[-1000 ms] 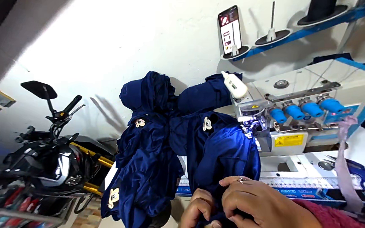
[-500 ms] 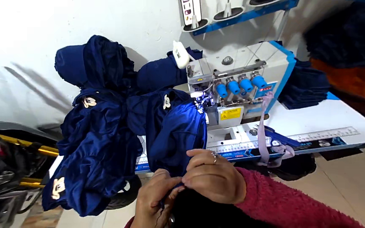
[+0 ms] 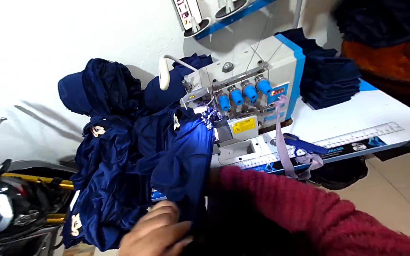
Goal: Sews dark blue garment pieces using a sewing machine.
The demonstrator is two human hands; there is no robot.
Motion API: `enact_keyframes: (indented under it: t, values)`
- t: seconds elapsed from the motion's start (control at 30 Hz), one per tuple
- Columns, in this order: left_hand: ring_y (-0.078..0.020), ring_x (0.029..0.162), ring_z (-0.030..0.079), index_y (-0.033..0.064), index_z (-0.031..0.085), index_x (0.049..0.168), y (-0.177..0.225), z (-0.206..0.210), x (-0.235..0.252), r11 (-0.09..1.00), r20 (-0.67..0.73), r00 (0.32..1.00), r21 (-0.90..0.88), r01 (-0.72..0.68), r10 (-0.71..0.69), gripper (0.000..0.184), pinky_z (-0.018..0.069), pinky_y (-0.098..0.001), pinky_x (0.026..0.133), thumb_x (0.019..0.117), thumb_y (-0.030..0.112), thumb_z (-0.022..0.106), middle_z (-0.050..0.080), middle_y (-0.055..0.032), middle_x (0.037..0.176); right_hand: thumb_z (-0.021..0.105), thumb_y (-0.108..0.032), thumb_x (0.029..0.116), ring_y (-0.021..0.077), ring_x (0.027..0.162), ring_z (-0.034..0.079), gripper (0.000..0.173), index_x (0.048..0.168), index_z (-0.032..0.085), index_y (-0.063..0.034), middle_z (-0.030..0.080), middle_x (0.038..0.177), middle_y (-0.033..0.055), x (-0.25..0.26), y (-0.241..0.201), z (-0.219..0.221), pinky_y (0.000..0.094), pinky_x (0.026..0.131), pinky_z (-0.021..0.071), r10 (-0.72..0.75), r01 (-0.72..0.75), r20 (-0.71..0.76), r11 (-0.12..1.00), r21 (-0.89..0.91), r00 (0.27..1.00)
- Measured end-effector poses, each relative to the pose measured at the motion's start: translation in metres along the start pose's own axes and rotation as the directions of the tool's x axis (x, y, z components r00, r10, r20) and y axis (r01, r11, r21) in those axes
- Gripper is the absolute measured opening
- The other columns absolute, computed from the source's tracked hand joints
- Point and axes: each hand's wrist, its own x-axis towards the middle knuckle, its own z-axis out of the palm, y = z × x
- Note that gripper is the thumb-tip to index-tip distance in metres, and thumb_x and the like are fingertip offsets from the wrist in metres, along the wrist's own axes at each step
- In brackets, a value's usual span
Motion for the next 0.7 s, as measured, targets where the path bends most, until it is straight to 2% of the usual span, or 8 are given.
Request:
enact_keyframes:
  t: [0.07, 0.13, 0.17, 0.23, 0.3, 0.37, 0.57, 0.7]
  values:
    - [-0.0074, 0.093, 0.066, 0.0129, 0.069, 0.103, -0.004, -0.022, 0.001, 0.999, -0.025, 0.999, -0.022, 0.040, -0.040, 0.016, 0.0531, -0.0304, 0.095, 0.1036, 0.026, 0.061, 0.068, 0.0029, 0.091, 0.063, -0.006, 0.0986, 0.0403, 0.107, 0.067, 0.019, 0.112, 0.071, 0.0060, 0.070, 0.110, 0.0244, -0.023, 0.032, -0.001, 0.0573, 0.095, 0.0521, -0.134, 0.134, 0.009, 0.989, -0.065, 0.991]
    - [-0.0055, 0.091, 0.065, 0.0141, 0.070, 0.102, -0.008, -0.032, 0.007, 0.998, -0.031, 0.998, -0.050, 0.047, -0.049, 0.014, 0.0528, -0.0288, 0.093, 0.1030, 0.026, 0.062, 0.068, 0.0052, 0.091, 0.068, 0.000, 0.0910, 0.0322, 0.084, 0.073, 0.007, 0.093, 0.075, 0.0003, 0.073, 0.089, 0.0162, -0.049, 0.059, -0.012, 0.0513, 0.077, 0.0597, -0.316, 0.286, -0.258, 0.947, -0.149, 0.913]
    - [-0.0050, 0.090, 0.065, 0.0144, 0.070, 0.101, -0.009, -0.034, 0.011, 0.997, -0.038, 0.998, -0.061, 0.043, -0.045, 0.015, 0.0525, -0.0282, 0.091, 0.1026, 0.026, 0.062, 0.068, 0.0059, 0.090, 0.066, 0.003, 0.0893, 0.0279, 0.080, 0.073, 0.011, 0.093, 0.075, -0.0016, 0.074, 0.088, 0.0132, -0.060, 0.066, -0.022, 0.0467, 0.072, 0.0612, -0.382, 0.313, -0.420, 0.923, -0.225, 0.823]
    - [-0.0045, 0.088, 0.065, 0.0159, 0.072, 0.101, -0.011, -0.037, 0.019, 0.998, -0.060, 0.998, -0.048, 0.029, -0.032, 0.014, 0.0530, -0.0286, 0.091, 0.1019, 0.027, 0.063, 0.068, 0.0078, 0.089, 0.062, -0.002, 0.0948, 0.0219, 0.087, 0.075, 0.015, 0.098, 0.076, -0.0055, 0.076, 0.096, 0.0090, -0.068, 0.075, -0.047, 0.0390, 0.075, 0.0625, -0.442, 0.226, -0.636, 0.891, -0.394, 0.633]
    - [-0.0045, 0.088, 0.066, 0.0179, 0.072, 0.100, -0.013, -0.043, 0.026, 1.000, -0.080, 0.997, 0.009, 0.004, -0.003, 0.014, 0.0538, -0.0293, 0.090, 0.1015, 0.028, 0.064, 0.069, 0.0098, 0.089, 0.061, -0.009, 0.0992, 0.0231, 0.090, 0.075, 0.013, 0.101, 0.073, -0.0040, 0.075, 0.103, 0.0110, -0.062, 0.083, -0.066, 0.0386, 0.075, 0.0625, -0.455, 0.131, -0.706, 0.876, -0.464, 0.543]
    - [-0.0047, 0.085, 0.065, 0.0190, 0.072, 0.095, -0.013, -0.048, 0.034, 0.998, -0.107, 0.994, 0.057, -0.012, 0.018, 0.014, 0.0537, -0.0292, 0.087, 0.1008, 0.028, 0.064, 0.069, 0.0106, 0.087, 0.059, -0.010, 0.1013, 0.0244, 0.093, 0.075, 0.015, 0.104, 0.072, -0.0032, 0.074, 0.109, 0.0124, -0.050, 0.088, -0.075, 0.0392, 0.076, 0.0631, -0.461, 0.094, -0.698, 0.863, -0.497, 0.548]
    - [-0.0059, 0.086, 0.067, 0.0192, 0.072, 0.092, -0.009, -0.060, 0.047, 0.992, -0.141, 0.990, 0.122, 0.012, 0.006, 0.013, 0.0549, -0.0303, 0.089, 0.0997, 0.028, 0.066, 0.070, 0.0104, 0.086, 0.060, -0.006, 0.0988, 0.0290, 0.083, 0.075, 0.015, 0.106, 0.072, -0.0009, 0.074, 0.106, 0.0158, -0.034, 0.086, -0.077, 0.0408, 0.066, 0.0621, -0.485, 0.116, -0.643, 0.841, -0.528, 0.593]
    - [-0.0066, 0.086, 0.067, 0.0184, 0.073, 0.089, -0.007, -0.062, 0.055, 0.991, -0.158, 0.987, 0.127, 0.037, -0.017, 0.014, 0.0548, -0.0297, 0.087, 0.0988, 0.026, 0.067, 0.070, 0.0095, 0.086, 0.059, -0.007, 0.0993, 0.0285, 0.083, 0.075, 0.014, 0.106, 0.070, -0.0018, 0.075, 0.105, 0.0148, -0.027, 0.095, -0.074, 0.0404, 0.065, 0.0621, -0.530, 0.144, -0.651, 0.823, -0.550, 0.543]
